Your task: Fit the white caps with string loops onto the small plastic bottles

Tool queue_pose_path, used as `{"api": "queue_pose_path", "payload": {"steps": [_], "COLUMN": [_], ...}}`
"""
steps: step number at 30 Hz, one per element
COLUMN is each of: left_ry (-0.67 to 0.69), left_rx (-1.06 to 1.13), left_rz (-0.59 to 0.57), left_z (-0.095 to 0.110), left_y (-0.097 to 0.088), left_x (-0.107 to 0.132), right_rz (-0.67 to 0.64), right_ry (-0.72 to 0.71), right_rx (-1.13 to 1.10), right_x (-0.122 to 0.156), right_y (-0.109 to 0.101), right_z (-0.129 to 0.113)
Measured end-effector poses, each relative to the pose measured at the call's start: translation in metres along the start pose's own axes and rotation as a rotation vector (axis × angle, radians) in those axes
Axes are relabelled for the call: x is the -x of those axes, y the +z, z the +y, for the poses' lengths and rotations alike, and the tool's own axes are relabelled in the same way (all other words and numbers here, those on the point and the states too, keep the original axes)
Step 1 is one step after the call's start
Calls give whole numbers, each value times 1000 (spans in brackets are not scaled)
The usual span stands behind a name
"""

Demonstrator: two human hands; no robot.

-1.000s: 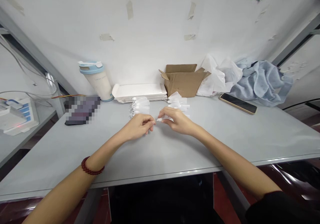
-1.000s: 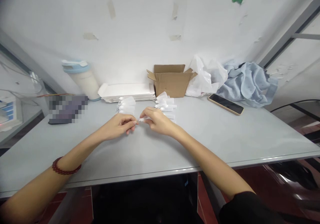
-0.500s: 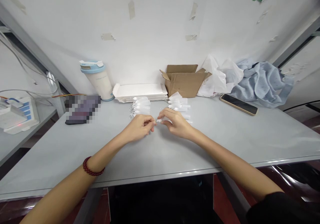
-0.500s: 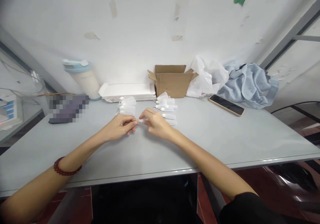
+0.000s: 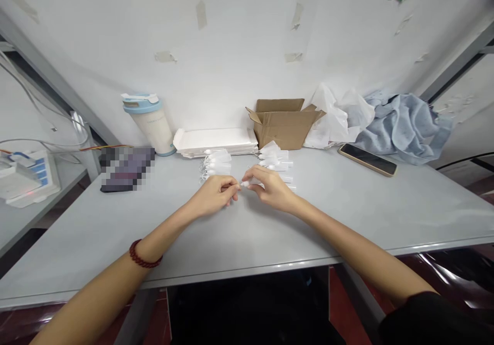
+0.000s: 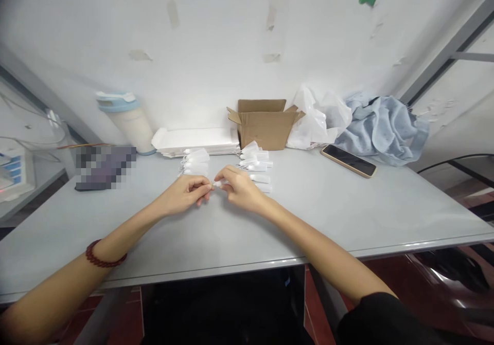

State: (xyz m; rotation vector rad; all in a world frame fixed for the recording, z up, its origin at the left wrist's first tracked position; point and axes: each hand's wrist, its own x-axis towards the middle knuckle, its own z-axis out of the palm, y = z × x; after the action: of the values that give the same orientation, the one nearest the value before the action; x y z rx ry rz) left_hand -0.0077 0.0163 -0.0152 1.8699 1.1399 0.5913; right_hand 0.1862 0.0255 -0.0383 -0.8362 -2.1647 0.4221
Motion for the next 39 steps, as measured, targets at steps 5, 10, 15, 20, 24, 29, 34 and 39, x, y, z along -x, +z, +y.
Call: {"api": "queue_pose_path", "payload": {"steps": [5, 10, 15, 20, 24, 29, 34, 39], "left_ry": [62, 62, -32, -132, -178, -218, -273, -290], "left_rx": [-37, -80, -86, -128, -150, -173, -198, -225], "left_rz": [82, 112, 184, 90, -17, -46, -110, -112], "left_z": [5, 11, 15, 10, 1, -12, -19, -17], "left_y": [-6, -30, -65, -84, -87, -87, -86, -85], "left_x": [-2, 0, 6, 9, 6, 1, -1, -1], "right_rz": [45, 59, 82, -99, -248, -358, -463, -494], "right_ry": [130, 173, 211, 253, 428, 510, 593, 505], "right_rx": [-42, -72, 29, 285, 423, 532, 536, 616], "right_x": [-4, -7, -10, -12, -12, -11, -7, -3], "right_y": [-6, -14, -27, -38, -45, -58, -66, -65], "right_z": [-6, -8, 2, 12, 13, 6, -2, 2]}}
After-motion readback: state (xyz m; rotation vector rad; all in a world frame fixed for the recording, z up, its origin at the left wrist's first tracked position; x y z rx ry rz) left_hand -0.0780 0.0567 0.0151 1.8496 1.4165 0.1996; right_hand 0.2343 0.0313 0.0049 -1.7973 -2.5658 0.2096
